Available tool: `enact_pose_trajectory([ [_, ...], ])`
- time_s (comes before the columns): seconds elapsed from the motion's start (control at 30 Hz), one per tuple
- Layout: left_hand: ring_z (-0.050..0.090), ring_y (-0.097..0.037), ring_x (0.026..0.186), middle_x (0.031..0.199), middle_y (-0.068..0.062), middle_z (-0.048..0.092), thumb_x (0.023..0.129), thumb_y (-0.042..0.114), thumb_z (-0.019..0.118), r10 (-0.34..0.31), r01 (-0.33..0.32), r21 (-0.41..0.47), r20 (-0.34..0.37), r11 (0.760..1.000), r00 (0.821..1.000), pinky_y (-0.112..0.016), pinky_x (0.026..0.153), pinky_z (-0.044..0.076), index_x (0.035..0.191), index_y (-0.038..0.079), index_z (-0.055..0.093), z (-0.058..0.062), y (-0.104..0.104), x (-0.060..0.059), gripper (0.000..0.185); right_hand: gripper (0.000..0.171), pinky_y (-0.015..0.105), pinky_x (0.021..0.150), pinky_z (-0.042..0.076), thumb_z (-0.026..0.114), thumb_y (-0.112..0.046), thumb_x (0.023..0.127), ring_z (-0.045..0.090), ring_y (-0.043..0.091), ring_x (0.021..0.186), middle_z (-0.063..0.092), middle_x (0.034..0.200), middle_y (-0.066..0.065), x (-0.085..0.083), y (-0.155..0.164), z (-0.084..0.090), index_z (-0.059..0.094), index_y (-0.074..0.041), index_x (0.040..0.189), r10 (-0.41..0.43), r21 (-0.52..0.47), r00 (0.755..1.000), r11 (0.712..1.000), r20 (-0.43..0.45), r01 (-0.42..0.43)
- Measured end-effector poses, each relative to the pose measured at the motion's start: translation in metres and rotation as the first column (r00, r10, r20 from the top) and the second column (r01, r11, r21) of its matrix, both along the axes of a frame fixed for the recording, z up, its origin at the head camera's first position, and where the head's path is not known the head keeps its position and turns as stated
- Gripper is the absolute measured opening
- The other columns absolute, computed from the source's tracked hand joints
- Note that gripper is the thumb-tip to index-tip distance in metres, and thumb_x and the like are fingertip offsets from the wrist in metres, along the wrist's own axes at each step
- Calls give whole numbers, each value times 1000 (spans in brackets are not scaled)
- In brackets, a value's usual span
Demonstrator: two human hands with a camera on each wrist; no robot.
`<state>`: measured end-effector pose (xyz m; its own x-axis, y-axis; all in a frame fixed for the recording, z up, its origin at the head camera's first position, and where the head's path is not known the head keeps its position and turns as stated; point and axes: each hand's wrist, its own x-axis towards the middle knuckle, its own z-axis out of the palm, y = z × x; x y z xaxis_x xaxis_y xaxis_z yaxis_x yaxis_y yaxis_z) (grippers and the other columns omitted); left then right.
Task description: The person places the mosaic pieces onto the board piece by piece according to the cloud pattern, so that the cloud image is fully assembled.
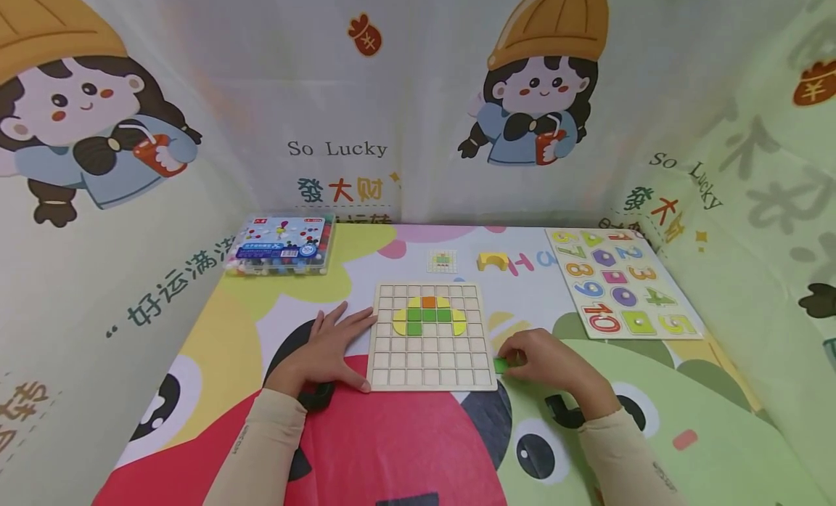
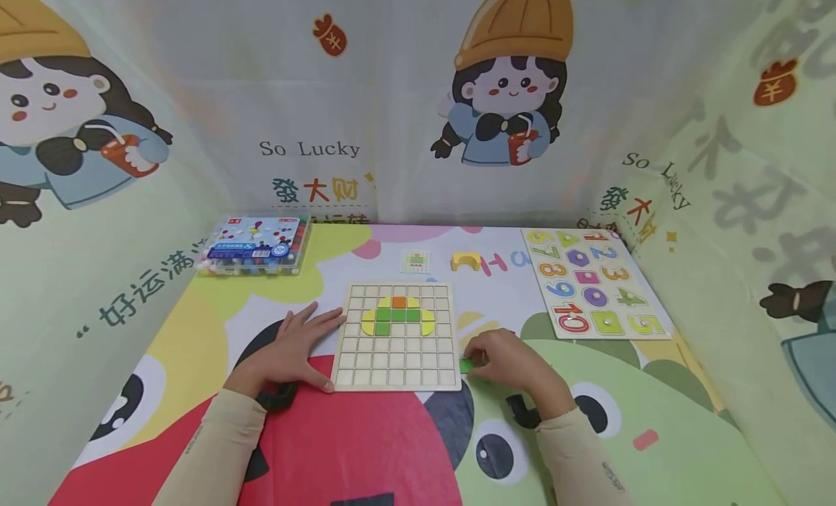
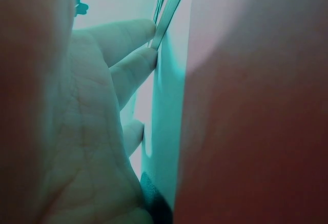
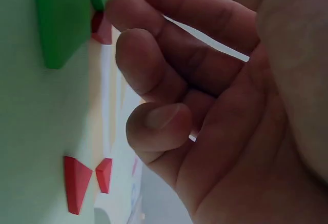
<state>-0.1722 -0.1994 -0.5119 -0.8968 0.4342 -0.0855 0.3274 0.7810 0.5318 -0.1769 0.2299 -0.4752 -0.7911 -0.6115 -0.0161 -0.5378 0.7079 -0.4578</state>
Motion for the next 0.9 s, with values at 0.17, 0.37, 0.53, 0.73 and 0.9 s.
enact_pose_trajectory([
  [0.17,3,-41,165,176,0,28,62,62,93,-2,2,-14,1,1000,1000,-74,126,-6,166,26,37,-1,0,-1,124,18,27,72,50,88,-12,82,54,5,77,68,84,-10,1,-1,-4,81,-14,98,-6,42,999,999,-47,8],
  [0.37,2,-40,165,176,0,28,61,61,94,2,-2,-5,12,1000,1000,-73,127,-6,166,26,36,0,0,-1,125,20,30,75,49,88,-10,81,54,5,79,70,90,-9,2,-3,-5,82,-14,100,-9,45,996,999,-93,13],
  [0.53,3,-41,164,176,-1,29,60,60,94,3,-3,-1,7,1000,1000,-74,127,-5,166,25,37,0,0,-2,125,20,31,77,47,88,-11,81,53,3,79,68,88,-12,3,-3,-7,82,-15,100,-8,44,994,999,-112,13],
  [0.73,2,-40,165,176,0,28,61,61,94,2,-2,-5,10,1000,1000,-73,127,-6,166,26,36,-1,0,-3,125,19,33,78,50,87,-10,82,56,3,80,69,87,-12,2,-2,-9,83,-15,100,-8,23,992,1000,-123,11],
  [0.9,3,-40,164,175,0,29,61,60,94,3,-3,2,11,1000,1000,-73,127,-6,166,25,37,-1,0,-2,124,20,28,74,51,86,-8,82,56,5,80,69,88,-9,1,1,-11,82,-12,101,-20,9,991,1000,-131,21],
])
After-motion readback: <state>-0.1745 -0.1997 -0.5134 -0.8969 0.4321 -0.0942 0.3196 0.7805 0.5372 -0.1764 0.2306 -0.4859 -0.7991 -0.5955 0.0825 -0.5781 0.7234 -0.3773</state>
